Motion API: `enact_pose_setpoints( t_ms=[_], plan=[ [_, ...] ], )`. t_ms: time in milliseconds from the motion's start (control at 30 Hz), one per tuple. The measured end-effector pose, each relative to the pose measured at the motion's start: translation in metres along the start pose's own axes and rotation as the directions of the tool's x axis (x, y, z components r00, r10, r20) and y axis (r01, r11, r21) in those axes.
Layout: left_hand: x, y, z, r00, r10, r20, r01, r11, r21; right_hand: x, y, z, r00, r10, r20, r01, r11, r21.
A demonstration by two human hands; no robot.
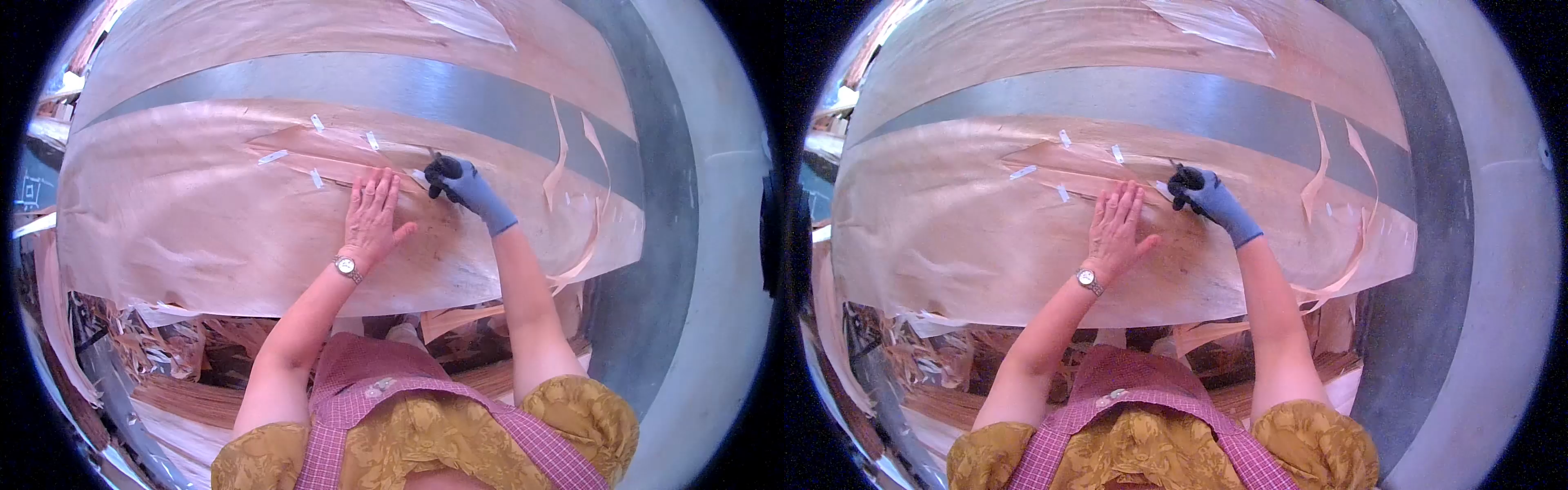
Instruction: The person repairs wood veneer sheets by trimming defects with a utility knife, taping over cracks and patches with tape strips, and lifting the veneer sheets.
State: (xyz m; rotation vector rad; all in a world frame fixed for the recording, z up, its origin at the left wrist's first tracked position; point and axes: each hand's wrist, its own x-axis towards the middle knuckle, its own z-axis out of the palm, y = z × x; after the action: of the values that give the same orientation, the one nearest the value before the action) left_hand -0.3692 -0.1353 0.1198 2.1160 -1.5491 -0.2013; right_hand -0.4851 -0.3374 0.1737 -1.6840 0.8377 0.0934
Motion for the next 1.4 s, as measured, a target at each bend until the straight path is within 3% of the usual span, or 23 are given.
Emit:
enact_pose_setpoints(
  t_ms=[100,133,233,333,533,633,733,833,933,1033,1167,1200,1267,1333,1367,1400],
  plan=[
    [0.001,0.002,0.002,1.0,-0.019,0.003,0.019,1.0,0.008,0.016,-0.005,0.005,0.988,-0.076,0.132,0.083,0.996,-0.045],
    [0.001,0.003,0.002,1.0,-0.022,0.001,0.022,1.0,0.019,0.027,0.009,0.009,0.974,-0.174,0.144,0.167,0.984,0.054],
    [0.002,0.004,0.004,0.999,-0.032,-0.019,0.032,0.999,0.032,0.039,0.01,0.014,0.981,-0.145,0.128,0.169,0.964,-0.204],
    [0.003,0.007,0.005,0.998,-0.053,-0.04,0.055,0.998,0.041,0.04,0.002,0.013,0.995,-0.062,0.083,0.083,0.958,-0.276],
    [0.01,0.015,0.011,0.999,-0.01,-0.051,0.016,0.993,0.12,0.048,0.015,0.012,0.991,-0.123,0.044,0.131,0.94,-0.314],
    [0.013,0.021,0.017,0.999,-0.003,-0.049,0.011,0.989,0.144,0.037,0.0,0.013,0.964,-0.249,-0.097,0.067,0.576,-0.815],
    [0.02,0.03,0.022,0.999,0.002,-0.043,0.006,0.984,0.176,0.027,-0.006,0.005,0.974,-0.163,-0.157,-0.046,0.537,-0.843],
    [0.028,0.042,0.017,1.0,-0.006,0.025,0.0,0.975,0.224,0.025,0.023,-0.017,0.969,-0.225,-0.105,0.074,0.665,-0.743],
    [0.032,0.048,0.012,0.998,-0.021,0.067,0.003,0.967,0.253,-0.005,-0.002,-0.023,0.993,0.121,-0.007,-0.112,0.887,-0.447],
    [0.036,0.05,0.015,0.995,-0.026,0.093,-0.003,0.955,0.296,-0.017,0.031,-0.009,0.968,-0.222,-0.121,0.112,0.806,-0.582],
    [0.035,0.051,0.01,0.994,-0.047,0.097,0.017,0.956,0.292,-0.042,0.018,-0.003,0.882,-0.257,-0.394,0.102,0.923,-0.372],
    [0.033,0.048,0.007,0.996,-0.03,0.085,0.01,0.972,0.235,-0.043,0.004,-0.002,0.878,-0.276,-0.39,0.192,0.951,-0.241],
    [0.027,0.038,-0.003,0.999,-0.01,0.048,0.004,0.992,0.126,-0.032,-0.021,0.006,0.914,-0.221,-0.341,0.212,0.975,-0.066],
    [0.026,-0.005,-0.013,0.997,-0.003,-0.076,0.005,1.0,0.023,-0.009,-0.028,0.027,0.919,-0.237,-0.314,0.283,0.953,0.11],
    [0.026,-0.034,-0.023,0.99,0.004,-0.138,-0.008,0.999,-0.031,0.004,-0.035,0.038,0.945,-0.218,-0.243,0.25,0.962,0.113],
    [0.026,-0.068,-0.033,0.981,-0.052,-0.184,0.091,0.973,0.211,0.017,-0.044,0.054,0.952,-0.215,-0.218,0.245,0.961,0.126]
  ],
)
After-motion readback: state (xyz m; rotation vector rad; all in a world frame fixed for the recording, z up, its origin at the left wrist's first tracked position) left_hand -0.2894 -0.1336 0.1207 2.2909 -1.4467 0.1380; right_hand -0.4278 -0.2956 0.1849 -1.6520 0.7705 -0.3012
